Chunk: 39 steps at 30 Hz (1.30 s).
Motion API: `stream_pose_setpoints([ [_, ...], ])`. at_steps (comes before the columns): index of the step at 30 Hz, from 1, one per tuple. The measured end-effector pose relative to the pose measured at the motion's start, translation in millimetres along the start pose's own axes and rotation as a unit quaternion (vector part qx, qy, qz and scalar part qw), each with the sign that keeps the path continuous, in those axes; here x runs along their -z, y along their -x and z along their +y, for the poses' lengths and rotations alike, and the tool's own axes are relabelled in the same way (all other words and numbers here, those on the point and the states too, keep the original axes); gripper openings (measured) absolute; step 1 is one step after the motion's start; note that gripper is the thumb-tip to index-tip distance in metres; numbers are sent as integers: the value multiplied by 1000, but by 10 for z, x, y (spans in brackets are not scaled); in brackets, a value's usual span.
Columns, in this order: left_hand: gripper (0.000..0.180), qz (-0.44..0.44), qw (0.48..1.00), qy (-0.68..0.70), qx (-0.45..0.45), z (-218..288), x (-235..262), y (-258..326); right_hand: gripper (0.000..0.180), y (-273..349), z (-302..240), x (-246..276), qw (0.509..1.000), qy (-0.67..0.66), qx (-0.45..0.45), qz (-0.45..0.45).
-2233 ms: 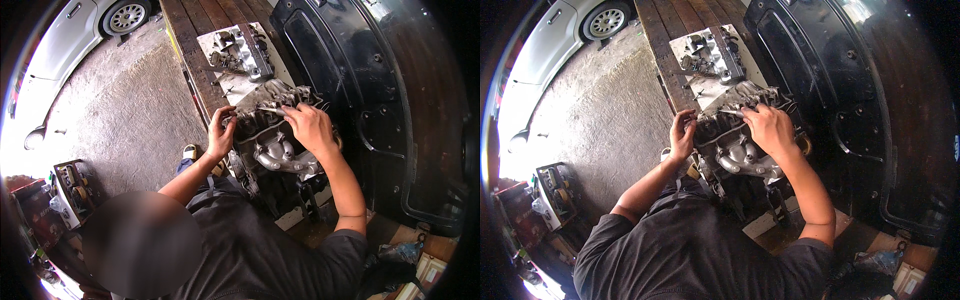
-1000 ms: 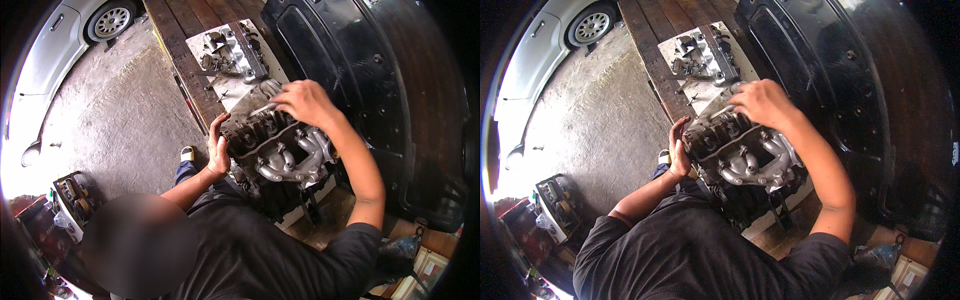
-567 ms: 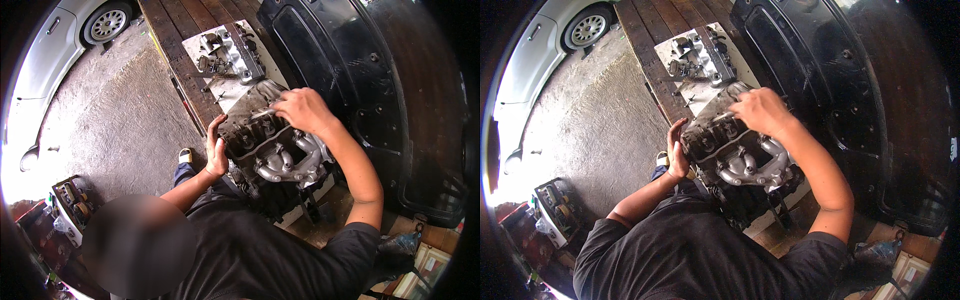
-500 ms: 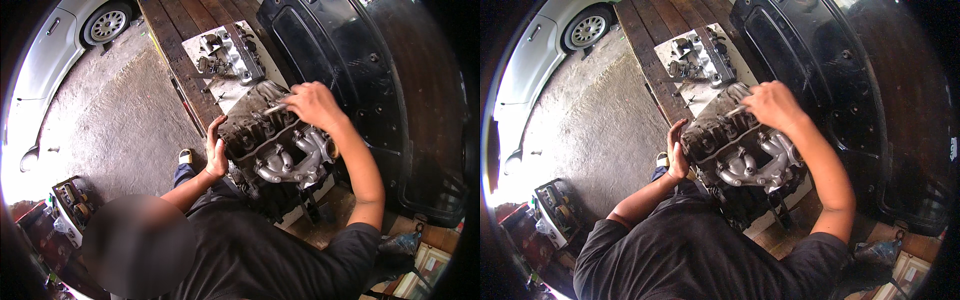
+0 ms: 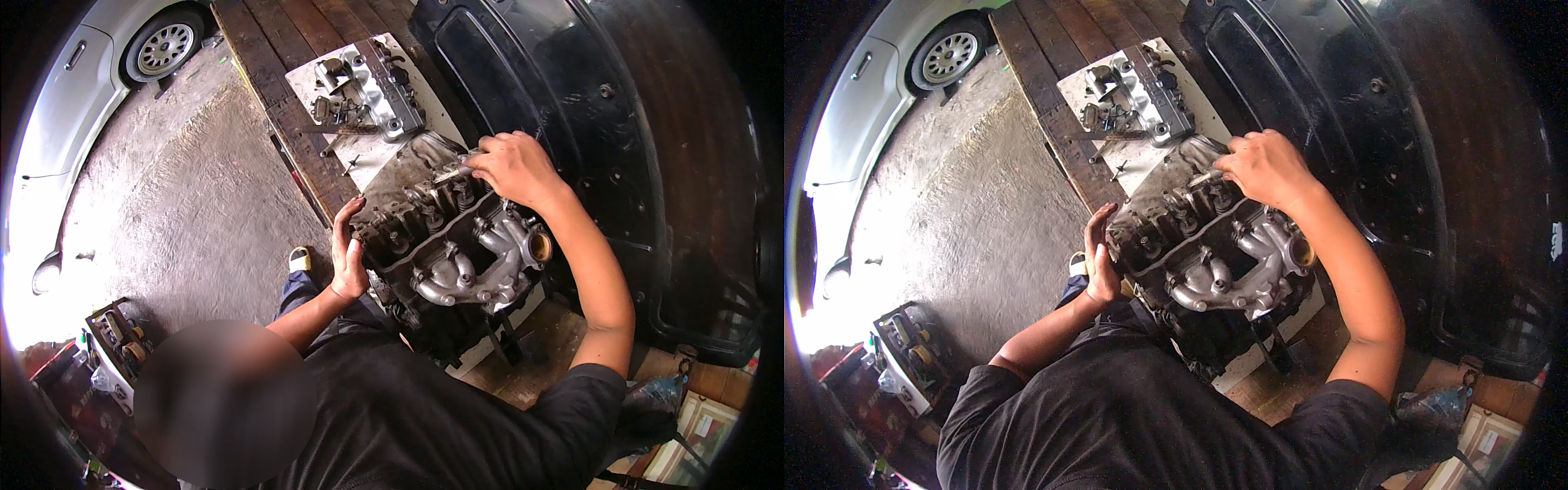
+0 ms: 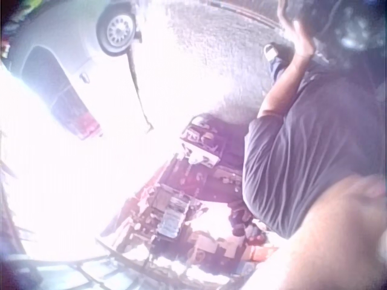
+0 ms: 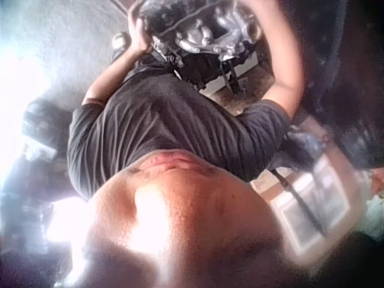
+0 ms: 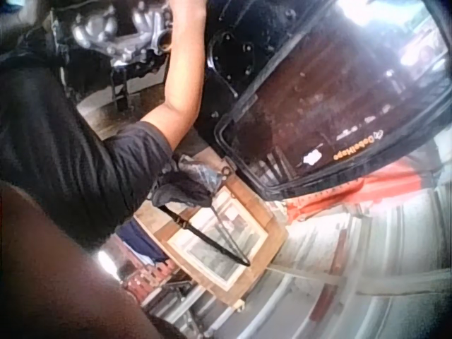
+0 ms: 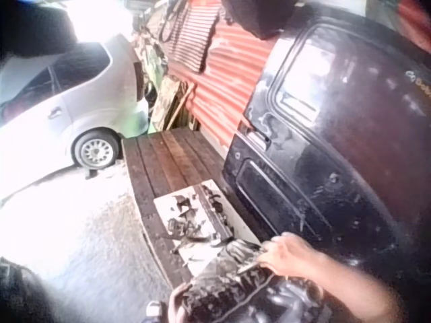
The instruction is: The person uses a screwdriver to loosen and remove bolts from a disassembled engine block placed on a wooden workbench. They repeatedly insert the tool into bolt holes, turn it, and remove the bolts by hand, placing them aside on the bench.
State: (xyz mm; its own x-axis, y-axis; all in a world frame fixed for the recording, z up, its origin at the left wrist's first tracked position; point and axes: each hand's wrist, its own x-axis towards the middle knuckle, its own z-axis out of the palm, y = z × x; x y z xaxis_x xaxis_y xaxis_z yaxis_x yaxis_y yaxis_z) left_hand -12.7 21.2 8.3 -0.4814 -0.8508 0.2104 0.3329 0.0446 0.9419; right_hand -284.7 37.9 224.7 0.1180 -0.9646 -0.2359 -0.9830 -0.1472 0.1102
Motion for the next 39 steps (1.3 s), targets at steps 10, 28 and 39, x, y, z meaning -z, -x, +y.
stream_pose_setpoints([
  [10,68,-12,1000,-2,-12,-7,15,-29,14,30,6,6,999,-31,-20,-23],
  [28,63,8,999,38,21,-40,3,-10,14,-41,3,135,999,-14,-14,-36],
  [39,57,30,996,33,71,126,-17,-272,14,134,31,-260,999,-40,-29,19],
])
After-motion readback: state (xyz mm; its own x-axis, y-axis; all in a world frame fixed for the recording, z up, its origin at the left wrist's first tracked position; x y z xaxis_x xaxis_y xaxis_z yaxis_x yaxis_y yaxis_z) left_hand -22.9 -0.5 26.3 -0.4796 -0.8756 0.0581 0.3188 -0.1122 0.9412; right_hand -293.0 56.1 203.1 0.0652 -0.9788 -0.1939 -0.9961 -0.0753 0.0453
